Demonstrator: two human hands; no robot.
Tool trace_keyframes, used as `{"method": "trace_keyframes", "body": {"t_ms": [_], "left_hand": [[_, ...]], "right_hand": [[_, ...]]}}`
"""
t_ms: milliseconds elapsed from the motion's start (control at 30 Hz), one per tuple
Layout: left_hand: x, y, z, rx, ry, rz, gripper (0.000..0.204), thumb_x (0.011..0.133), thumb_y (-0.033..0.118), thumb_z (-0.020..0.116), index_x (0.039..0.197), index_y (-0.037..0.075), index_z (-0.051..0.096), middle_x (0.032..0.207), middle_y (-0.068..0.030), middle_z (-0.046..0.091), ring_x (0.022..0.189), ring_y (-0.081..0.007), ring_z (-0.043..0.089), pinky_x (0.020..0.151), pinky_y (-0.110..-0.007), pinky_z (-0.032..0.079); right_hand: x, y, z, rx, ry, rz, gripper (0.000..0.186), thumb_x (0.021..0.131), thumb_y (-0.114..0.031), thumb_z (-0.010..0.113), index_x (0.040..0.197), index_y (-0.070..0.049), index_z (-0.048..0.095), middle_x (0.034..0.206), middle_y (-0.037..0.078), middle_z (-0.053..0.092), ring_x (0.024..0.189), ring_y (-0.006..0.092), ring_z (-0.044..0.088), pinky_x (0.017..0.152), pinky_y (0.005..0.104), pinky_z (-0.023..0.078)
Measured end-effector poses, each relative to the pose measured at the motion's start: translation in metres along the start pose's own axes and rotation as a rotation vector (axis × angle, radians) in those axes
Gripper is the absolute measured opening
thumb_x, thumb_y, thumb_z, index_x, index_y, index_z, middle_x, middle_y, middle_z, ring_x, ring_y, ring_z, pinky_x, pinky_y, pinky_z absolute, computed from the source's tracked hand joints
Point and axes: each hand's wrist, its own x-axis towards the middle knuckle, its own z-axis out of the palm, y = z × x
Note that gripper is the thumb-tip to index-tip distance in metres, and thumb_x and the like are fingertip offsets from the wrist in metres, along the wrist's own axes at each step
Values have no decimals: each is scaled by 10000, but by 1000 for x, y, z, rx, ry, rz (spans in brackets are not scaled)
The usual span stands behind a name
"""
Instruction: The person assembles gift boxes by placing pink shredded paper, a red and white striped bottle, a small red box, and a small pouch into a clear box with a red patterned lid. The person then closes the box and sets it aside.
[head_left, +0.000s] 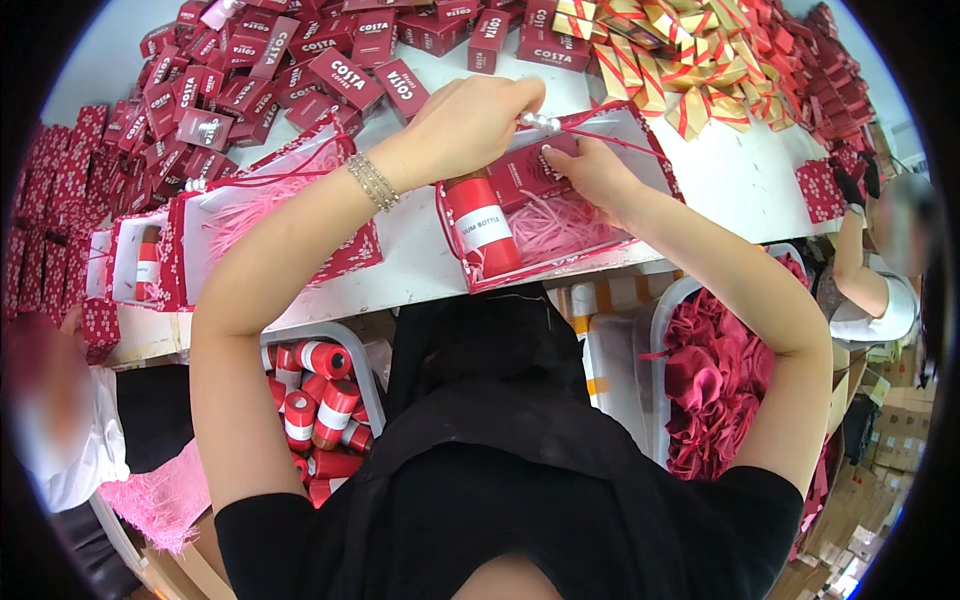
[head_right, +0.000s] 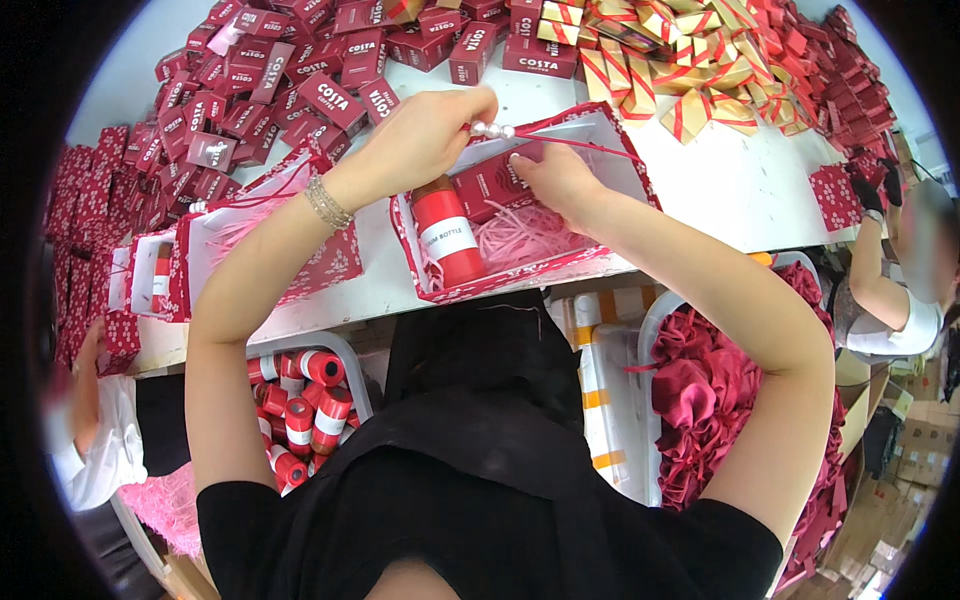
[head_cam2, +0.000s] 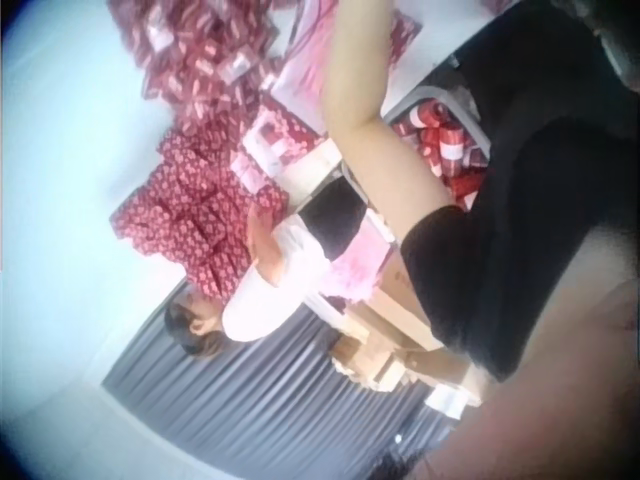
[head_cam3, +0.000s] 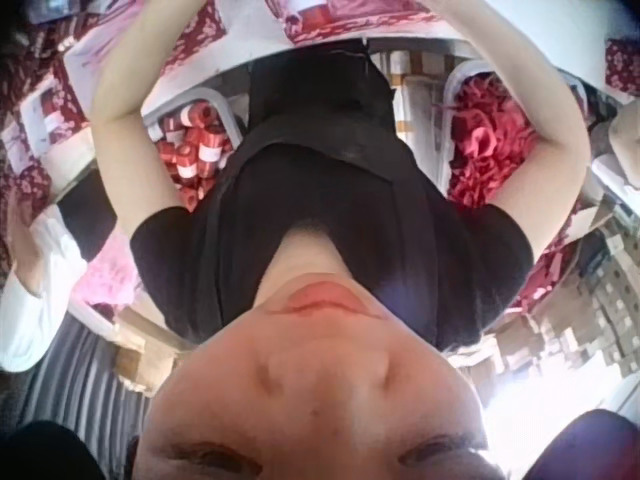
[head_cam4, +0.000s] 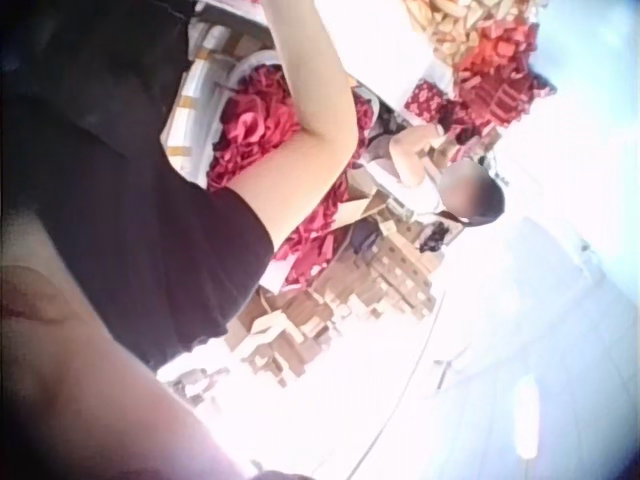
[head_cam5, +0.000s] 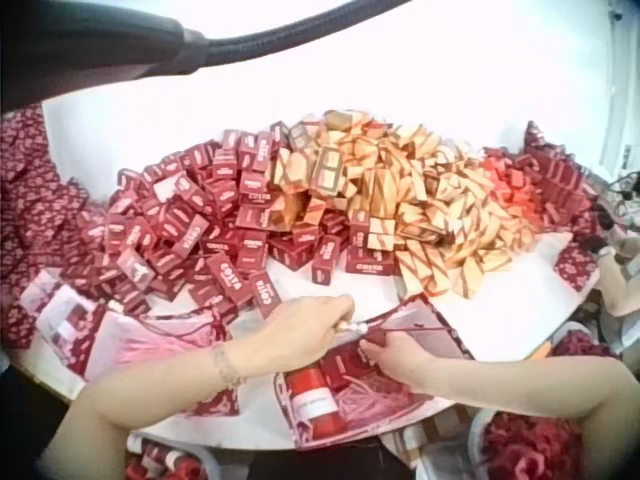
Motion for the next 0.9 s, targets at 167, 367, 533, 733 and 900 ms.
{"method": "trace_keyframes", "body": {"t_ms": [167, 367, 533, 733, 900], "left_hand": [[-3, -6, 6, 94, -83, -112, 196, 861, 124, 487, 943, 89, 661, 825, -173, 658, 799, -373, 638, 693, -488, 492], [-5, -1, -2, -54, -112, -221, 221, 866, 13, 458, 1031, 45, 601, 844, -219, 637, 801, -396, 622, 698, -446, 475], [-4, 6, -4, -103, -100, -235, 225, 874, 58, 487, 1046, 96, 625, 964, -168, 662, 844, -355, 636, 722, -443, 496], [-4, 9, 5, 253, -199, 311, 470, 804, -17, 533, 1215, 192, 625, 1413, -138, 438, 1269, -340, 466, 994, -420, 442], [9, 23, 18, 361, -374, 212, 406, 829, 139, 610, 1225, 229, 628, 1510, -161, 298, 1318, -380, 416, 989, -427, 458]], "right_hand": [[-29, -21, -8, -883, 124, -464, 344, 869, -276, 620, 805, 60, 660, 833, 255, 654, 813, 419, 644, 752, 479, 510], [-81, -33, -28, -981, 97, -945, 203, 861, -119, 624, 970, 53, 622, 877, 191, 678, 773, 344, 666, 695, 409, 527], [-9, -54, -160, -934, 641, -700, 268, 844, -123, 575, 1079, -105, 701, 866, 124, 724, 803, 250, 705, 709, 370, 549], [119, 87, -207, -1234, 684, -709, 389, 794, -364, 704, 1080, -105, 654, 1204, 242, 583, 1356, 415, 313, 1019, 504, 397], [70, 60, -233, -24, 364, -437, 336, 895, -347, 605, 1095, -78, 591, 1096, 132, 647, 978, 281, 662, 703, 443, 589]]}}
